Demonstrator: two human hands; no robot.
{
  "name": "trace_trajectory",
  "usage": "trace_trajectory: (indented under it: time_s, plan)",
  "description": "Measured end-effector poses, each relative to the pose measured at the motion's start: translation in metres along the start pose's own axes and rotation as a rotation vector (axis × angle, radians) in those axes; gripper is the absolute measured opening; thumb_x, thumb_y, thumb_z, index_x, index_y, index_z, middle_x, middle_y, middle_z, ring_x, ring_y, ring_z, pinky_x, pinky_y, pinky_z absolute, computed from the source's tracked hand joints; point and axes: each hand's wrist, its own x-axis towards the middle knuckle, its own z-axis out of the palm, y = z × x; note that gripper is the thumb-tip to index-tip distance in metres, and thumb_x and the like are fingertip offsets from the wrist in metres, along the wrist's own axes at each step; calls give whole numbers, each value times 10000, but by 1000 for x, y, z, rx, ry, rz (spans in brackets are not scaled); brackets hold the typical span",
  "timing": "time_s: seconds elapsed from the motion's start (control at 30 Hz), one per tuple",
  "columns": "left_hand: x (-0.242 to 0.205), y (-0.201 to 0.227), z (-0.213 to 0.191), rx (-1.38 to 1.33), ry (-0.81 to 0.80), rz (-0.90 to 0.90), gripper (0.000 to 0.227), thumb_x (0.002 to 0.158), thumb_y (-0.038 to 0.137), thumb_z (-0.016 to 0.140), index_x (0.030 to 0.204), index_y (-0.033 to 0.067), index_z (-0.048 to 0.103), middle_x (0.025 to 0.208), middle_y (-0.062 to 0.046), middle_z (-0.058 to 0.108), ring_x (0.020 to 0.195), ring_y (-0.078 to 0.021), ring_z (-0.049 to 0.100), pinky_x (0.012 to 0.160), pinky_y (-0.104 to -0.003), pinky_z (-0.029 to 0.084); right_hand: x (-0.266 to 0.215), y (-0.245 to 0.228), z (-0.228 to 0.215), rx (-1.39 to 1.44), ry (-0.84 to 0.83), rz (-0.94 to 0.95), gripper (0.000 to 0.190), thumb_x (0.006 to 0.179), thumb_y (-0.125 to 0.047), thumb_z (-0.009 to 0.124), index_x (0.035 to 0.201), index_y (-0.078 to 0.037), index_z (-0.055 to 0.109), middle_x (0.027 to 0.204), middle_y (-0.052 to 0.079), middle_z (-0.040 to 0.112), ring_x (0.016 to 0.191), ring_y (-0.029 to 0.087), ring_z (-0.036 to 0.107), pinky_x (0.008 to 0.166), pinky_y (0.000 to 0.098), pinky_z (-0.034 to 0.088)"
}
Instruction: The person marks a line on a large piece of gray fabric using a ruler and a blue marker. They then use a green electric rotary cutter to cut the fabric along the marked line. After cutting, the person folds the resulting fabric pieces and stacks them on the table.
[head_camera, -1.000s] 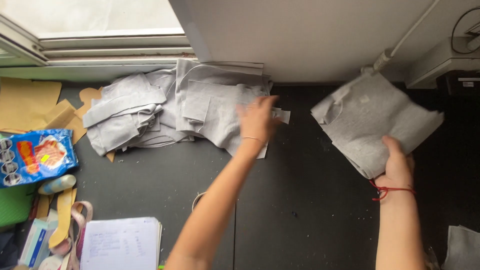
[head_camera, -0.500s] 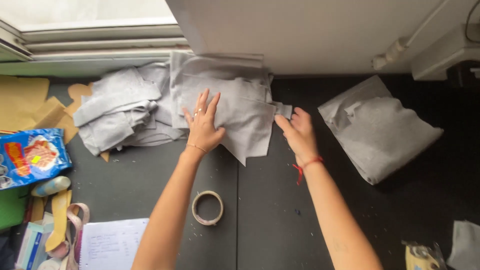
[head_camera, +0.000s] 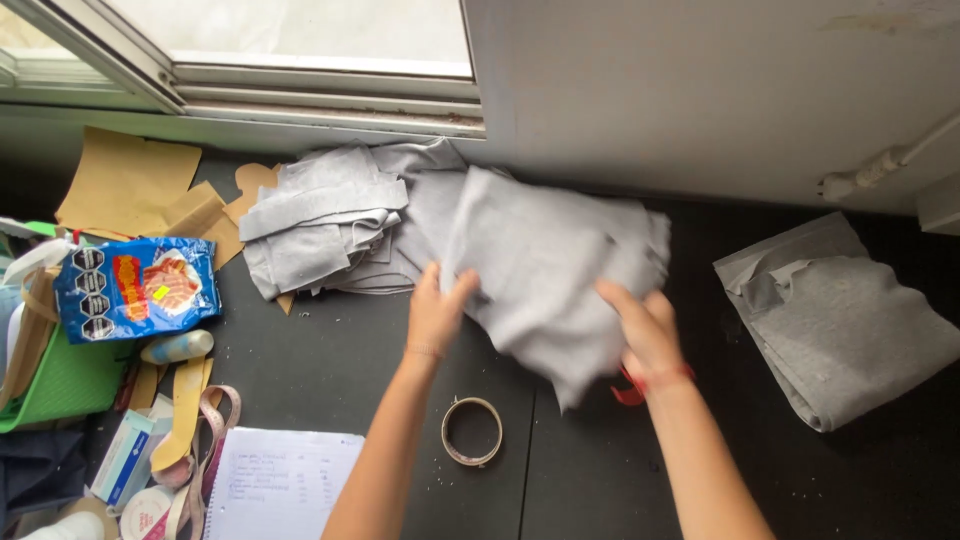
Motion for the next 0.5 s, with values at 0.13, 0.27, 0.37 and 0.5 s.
trace_trajectory:
  time_s: [0.13, 0.27, 0.37, 0.5]
  plan:
    - [-116, 33, -13, -83, -226, -54, 411, 646, 320, 611, 1007, 124, 590, 948, 16, 632, 863, -87, 553, 764, -247, 434, -32, 57, -87, 155, 19, 31, 499, 660, -95, 547, 1152, -23, 501, 1073, 135, 571, 915, 237, 542, 777, 361, 439]
    - [-180, 1, -3, 91, -422, -169, 197, 722, 273, 643, 719, 147, 492, 654, 55, 493, 588, -61, 423, 583, -203, 356, -64, 105, -143, -109, 292, 86, 505, 645, -72, 607, 1112, 66, 474, 1090, 194, 541, 991, 281, 514, 842, 354, 399]
    - [-201, 10, -1, 283, -445, -152, 199, 729, 342, 606, 763, 171, 510, 701, 77, 525, 597, -59, 466, 589, -216, 385, -76, 142, -177, -335, 479, 25, 700, 579, -161, 670, 1220, -36, 417, 1166, 141, 485, 1044, 258, 461, 883, 327, 340]
    - [-209, 12, 8, 415, -442, -139, 301, 721, 411, 548, 908, 176, 551, 857, 77, 616, 723, -70, 580, 672, -245, 435, -111, 135, -172, -449, 531, -24, 934, 570, -101, 683, 1354, -165, 179, 1281, 190, 216, 1152, 338, 340, 957, 438, 292]
